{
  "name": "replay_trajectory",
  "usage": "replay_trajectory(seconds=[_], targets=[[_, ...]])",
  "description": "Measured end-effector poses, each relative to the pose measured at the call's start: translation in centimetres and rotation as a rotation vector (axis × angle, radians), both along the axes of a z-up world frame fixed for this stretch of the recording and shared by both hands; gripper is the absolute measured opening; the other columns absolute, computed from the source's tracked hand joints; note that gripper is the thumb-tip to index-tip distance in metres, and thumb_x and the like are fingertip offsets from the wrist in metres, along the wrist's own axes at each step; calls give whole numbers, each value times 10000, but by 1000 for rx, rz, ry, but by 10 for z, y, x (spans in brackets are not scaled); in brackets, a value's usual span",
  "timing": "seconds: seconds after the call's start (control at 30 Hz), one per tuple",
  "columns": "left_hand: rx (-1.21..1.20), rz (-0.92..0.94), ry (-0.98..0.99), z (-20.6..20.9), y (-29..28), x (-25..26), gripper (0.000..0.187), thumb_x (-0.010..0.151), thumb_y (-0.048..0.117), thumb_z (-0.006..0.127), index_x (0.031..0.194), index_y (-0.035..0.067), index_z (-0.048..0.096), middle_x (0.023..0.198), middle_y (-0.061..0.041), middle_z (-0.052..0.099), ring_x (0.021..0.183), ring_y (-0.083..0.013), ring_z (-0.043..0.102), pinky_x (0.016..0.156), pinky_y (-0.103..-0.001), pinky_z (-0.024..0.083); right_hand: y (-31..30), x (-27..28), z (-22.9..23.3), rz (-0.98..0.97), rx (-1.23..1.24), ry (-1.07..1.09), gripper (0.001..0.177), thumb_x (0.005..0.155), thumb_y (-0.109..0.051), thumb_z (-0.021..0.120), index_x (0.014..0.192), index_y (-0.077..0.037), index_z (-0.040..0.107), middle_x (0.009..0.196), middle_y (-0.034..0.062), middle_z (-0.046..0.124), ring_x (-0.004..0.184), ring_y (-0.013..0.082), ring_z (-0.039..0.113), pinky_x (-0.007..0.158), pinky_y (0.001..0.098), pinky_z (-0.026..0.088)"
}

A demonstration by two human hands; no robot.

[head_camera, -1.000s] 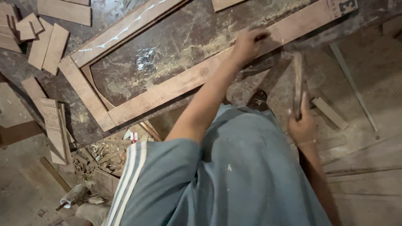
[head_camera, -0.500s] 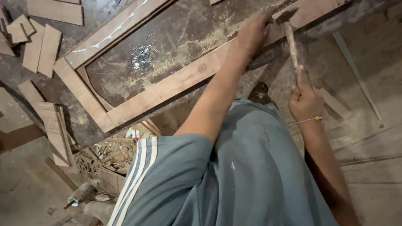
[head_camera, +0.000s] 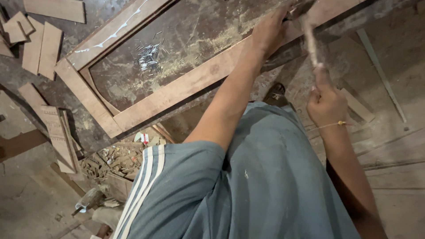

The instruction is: The person uses a hammer to drive nails into a wooden frame placed on a workbench. They repeatedly pick up nails and strike them into the wood to secure the frame pieces together.

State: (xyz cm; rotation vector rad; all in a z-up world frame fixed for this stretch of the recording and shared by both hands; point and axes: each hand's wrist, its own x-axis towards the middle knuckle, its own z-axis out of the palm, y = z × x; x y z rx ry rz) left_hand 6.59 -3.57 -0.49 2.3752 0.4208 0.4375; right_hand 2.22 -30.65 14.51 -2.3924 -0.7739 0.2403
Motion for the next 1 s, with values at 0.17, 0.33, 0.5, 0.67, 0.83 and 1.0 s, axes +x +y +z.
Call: replay_trajectory(seconds=[0.17,0.33,0.5,0.67,0.83,1.0], targets=[[-85,-40,-12,-1,5,1,459,888,119,680,1320,205,548,1041,-93,728,1001,-358,699,845,-486,552,-5,3,3,4,-22,-31,702,946,-32,682,1621,-140,521,859,254,650,725,417,640,698,483,526],[-170,60,-113,2,7,-1,548,778,91,677,1306,117,529,1103,-167,660,1037,-384,650,892,-459,546,-5,4,-10,16,-37,-50,703,929,-42,677,1604,-165,527,1051,262,704,825,432,666,716,485,536],[-205,73,-246,16,9,-2,537,831,47,612,1360,110,541,1246,-208,638,1168,-429,603,974,-466,517,-17,10,-20,46,122,-138,708,958,-9,612,1642,-137,480,1177,221,713,840,408,669,746,460,547],[-269,89,-250,1,12,-1,455,874,26,564,1318,121,604,1184,-163,676,1109,-370,653,979,-414,537,-18,-6,-37,41,73,-232,676,981,12,632,1613,-114,426,1320,263,757,715,399,656,583,441,498],[-297,123,-251,-4,15,-1,395,857,36,555,1231,117,653,1068,-139,695,999,-319,698,940,-382,566,-15,-1,-51,26,18,-155,696,1007,-56,656,1659,-140,430,954,242,678,726,423,618,671,473,514],[-481,132,-259,-8,21,1,358,868,6,547,1197,83,664,1021,-150,711,953,-303,704,919,-375,569,-7,-8,-43,55,143,-300,700,1070,-50,630,1706,-174,365,1054,296,681,885,441,683,761,471,556]])
